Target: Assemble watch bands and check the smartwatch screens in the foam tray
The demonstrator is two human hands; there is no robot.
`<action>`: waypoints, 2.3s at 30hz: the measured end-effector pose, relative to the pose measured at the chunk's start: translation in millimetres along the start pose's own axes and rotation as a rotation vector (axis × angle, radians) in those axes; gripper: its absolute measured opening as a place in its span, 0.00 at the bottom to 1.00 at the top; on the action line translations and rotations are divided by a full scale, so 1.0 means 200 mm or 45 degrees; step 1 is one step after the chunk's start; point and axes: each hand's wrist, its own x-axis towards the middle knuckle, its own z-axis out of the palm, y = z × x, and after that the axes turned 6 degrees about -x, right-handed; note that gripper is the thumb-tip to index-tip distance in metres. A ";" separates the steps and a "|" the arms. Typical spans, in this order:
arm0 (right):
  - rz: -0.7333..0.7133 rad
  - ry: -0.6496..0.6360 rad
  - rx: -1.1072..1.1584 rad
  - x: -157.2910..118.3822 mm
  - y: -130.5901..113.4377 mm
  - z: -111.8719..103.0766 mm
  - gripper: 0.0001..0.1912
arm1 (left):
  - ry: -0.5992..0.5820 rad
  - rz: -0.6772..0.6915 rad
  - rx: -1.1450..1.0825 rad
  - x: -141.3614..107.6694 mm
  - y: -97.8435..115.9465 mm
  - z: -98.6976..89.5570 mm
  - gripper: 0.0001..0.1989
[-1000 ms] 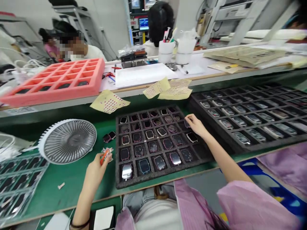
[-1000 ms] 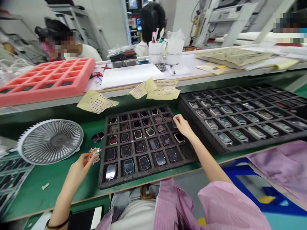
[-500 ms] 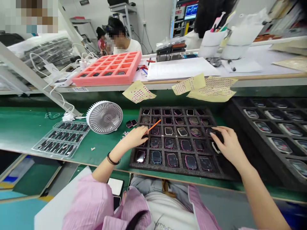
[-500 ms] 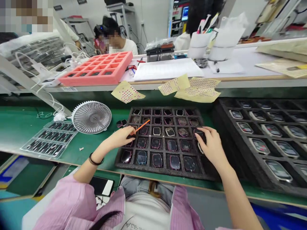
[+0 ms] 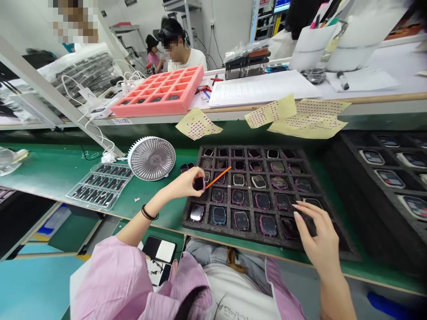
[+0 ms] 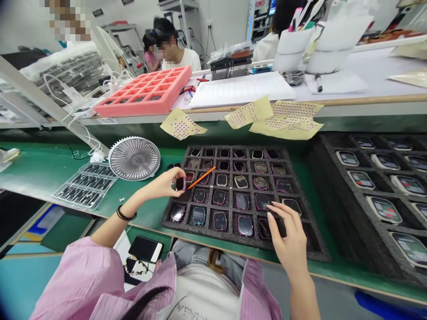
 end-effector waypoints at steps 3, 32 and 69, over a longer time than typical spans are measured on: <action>0.019 -0.004 0.021 0.00 0.01 -0.01 0.10 | -0.041 0.112 -0.046 0.05 0.07 0.04 0.18; 0.219 -0.125 0.555 -0.06 0.06 -0.04 0.09 | -0.468 0.266 0.243 0.34 0.28 0.34 0.21; 1.081 -0.849 1.512 0.06 -0.37 0.22 0.24 | 0.298 0.032 0.011 -0.18 0.56 0.36 0.26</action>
